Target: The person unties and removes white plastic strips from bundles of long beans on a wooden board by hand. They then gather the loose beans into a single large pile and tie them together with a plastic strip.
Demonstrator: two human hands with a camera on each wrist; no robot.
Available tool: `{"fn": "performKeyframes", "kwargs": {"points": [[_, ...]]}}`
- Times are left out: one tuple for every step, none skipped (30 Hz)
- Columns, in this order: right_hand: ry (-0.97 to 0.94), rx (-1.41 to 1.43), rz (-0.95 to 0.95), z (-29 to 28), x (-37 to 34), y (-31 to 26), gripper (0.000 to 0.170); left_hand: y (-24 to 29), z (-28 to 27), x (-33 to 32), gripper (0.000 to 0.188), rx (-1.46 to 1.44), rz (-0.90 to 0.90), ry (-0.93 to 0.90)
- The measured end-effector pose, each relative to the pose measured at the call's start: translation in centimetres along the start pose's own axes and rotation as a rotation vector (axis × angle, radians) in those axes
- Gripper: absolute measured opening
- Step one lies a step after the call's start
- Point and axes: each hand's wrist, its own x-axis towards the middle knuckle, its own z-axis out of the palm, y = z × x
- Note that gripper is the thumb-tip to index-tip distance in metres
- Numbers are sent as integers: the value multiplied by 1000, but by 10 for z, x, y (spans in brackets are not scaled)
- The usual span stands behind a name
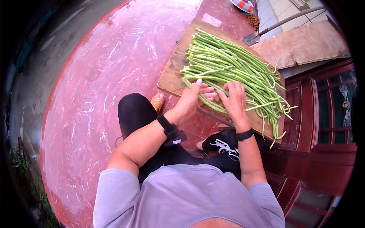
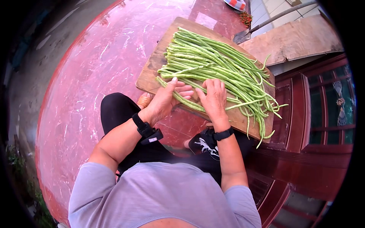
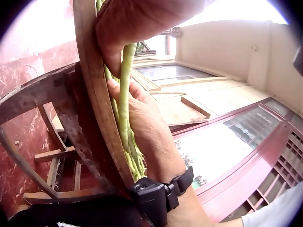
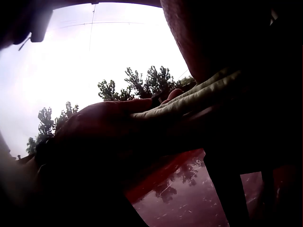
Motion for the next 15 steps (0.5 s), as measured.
{"fn": "performKeyframes", "kwargs": {"points": [[-17, 43, -9, 3, -1, 4, 24, 0, 0, -1, 55, 4, -4, -4], [-33, 87, -18, 4, -1, 5, 24, 1, 0, -1, 55, 10, -8, -7], [-57, 99, -16, 3, -1, 5, 24, 1, 0, -1, 56, 16, -12, -10], [-80, 111, -14, 0, 0, 3, 23, 1, 0, -1, 56, 21, -16, -13], [-103, 122, -12, -1, 0, 2, 23, 1, 0, -1, 57, 22, -12, -17], [-108, 131, -21, -1, 0, 3, 22, 1, 1, -2, 57, 22, -8, -22], [-114, 139, -30, -1, 0, 4, 20, 1, 1, -2, 58, 22, -4, -26], [-118, 148, -40, -1, 1, 4, 19, 1, 0, -2, 59, 28, -14, -29], [-128, 154, -6, -2, 1, 3, 18, 2, 0, -2, 59, 34, -22, -32], [-138, 161, 28, -4, 1, 0, 18, 2, -1, -1, 60, 39, -32, -33], [-149, 169, 64, -6, 0, -3, 17, 2, -1, -2, 61, 37, -30, -32], [-125, 258, 83, -9, -1, -5, 17, 2, 0, -3, 61, 34, -30, -32], [-101, 348, 103, -11, -2, -7, 17, 2, 1, -4, 62, 31, -30, -32], [-77, 436, 122, -15, -3, -9, 18, 1, 0, -3, 62, -4, 2, -74], [-94, 478, 93, -21, -3, -10, 19, -1, -1, -1, 62, -40, 33, -115]]}}
